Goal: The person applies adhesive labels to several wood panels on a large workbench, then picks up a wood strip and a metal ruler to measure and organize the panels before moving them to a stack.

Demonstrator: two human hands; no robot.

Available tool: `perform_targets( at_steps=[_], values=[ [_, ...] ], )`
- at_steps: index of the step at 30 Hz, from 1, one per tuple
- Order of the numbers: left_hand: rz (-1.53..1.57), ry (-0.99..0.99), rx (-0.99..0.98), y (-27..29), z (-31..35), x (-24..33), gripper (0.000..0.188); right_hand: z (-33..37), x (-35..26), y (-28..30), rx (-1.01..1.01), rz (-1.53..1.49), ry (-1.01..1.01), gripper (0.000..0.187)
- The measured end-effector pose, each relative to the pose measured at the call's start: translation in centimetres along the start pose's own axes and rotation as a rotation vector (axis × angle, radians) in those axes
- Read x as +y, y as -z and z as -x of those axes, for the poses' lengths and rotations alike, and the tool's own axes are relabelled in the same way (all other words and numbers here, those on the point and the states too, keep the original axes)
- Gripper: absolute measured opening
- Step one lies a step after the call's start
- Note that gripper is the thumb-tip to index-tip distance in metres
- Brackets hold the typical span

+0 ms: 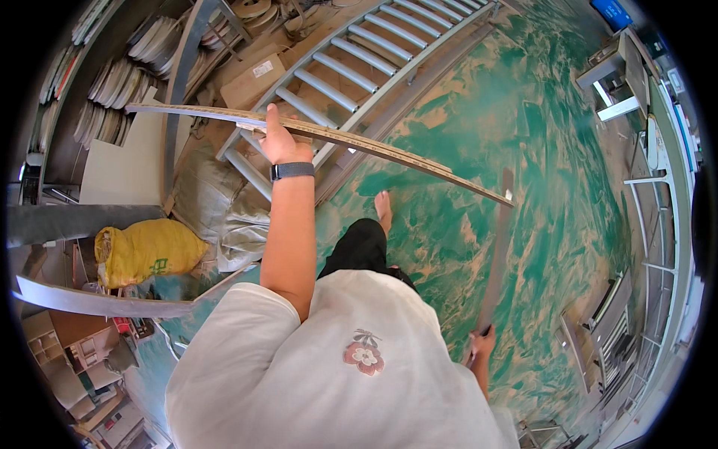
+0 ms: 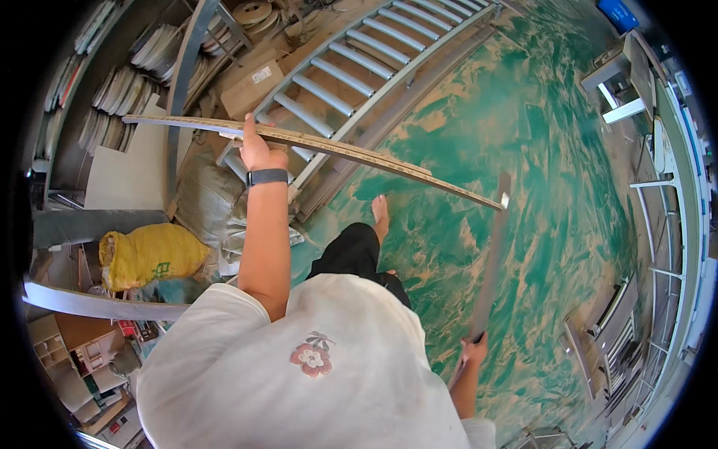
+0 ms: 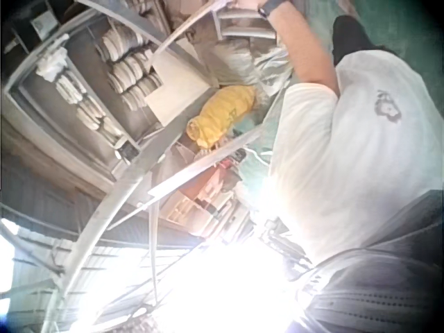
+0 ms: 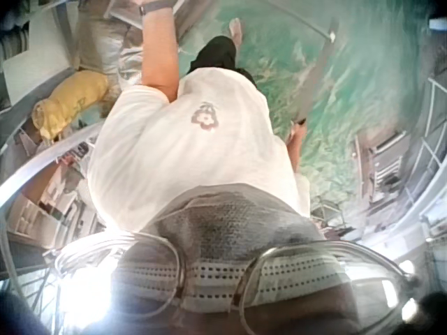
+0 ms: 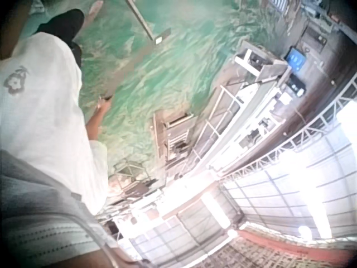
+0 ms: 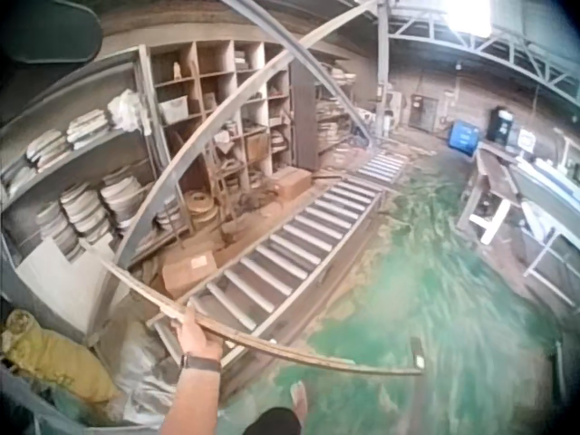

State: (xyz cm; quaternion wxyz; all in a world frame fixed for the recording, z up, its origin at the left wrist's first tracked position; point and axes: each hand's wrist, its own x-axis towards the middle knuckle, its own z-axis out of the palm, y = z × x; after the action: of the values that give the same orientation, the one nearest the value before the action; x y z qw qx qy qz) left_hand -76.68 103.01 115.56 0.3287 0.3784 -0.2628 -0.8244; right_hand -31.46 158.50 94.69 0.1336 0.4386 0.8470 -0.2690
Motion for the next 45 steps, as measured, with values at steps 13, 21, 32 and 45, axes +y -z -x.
perform_targets(
  at_steps=[13, 21, 32, 45],
  values=[
    [-0.011, -0.27, 0.225, -14.6, -15.4, -9.3, 0.044, -27.4, -30.0, 11.0, 0.027, 0.06, 0.268, 0.09],
    [-0.124, -0.635, 0.482, -16.1, -16.9, -12.5, 0.032, -47.3, -50.3, 13.6, -0.137, 0.309, 0.629, 0.091],
    [0.028, -0.902, 1.012, -15.8, -3.9, -17.4, 0.039, -67.0, -84.6, 11.5, -0.394, 0.794, 1.394, 0.091],
    [0.157, -0.758, 1.45, -7.7, 1.2, -27.1, 0.026, -65.4, -101.5, -8.5, -0.624, 1.261, 1.846, 0.073]
  ],
)
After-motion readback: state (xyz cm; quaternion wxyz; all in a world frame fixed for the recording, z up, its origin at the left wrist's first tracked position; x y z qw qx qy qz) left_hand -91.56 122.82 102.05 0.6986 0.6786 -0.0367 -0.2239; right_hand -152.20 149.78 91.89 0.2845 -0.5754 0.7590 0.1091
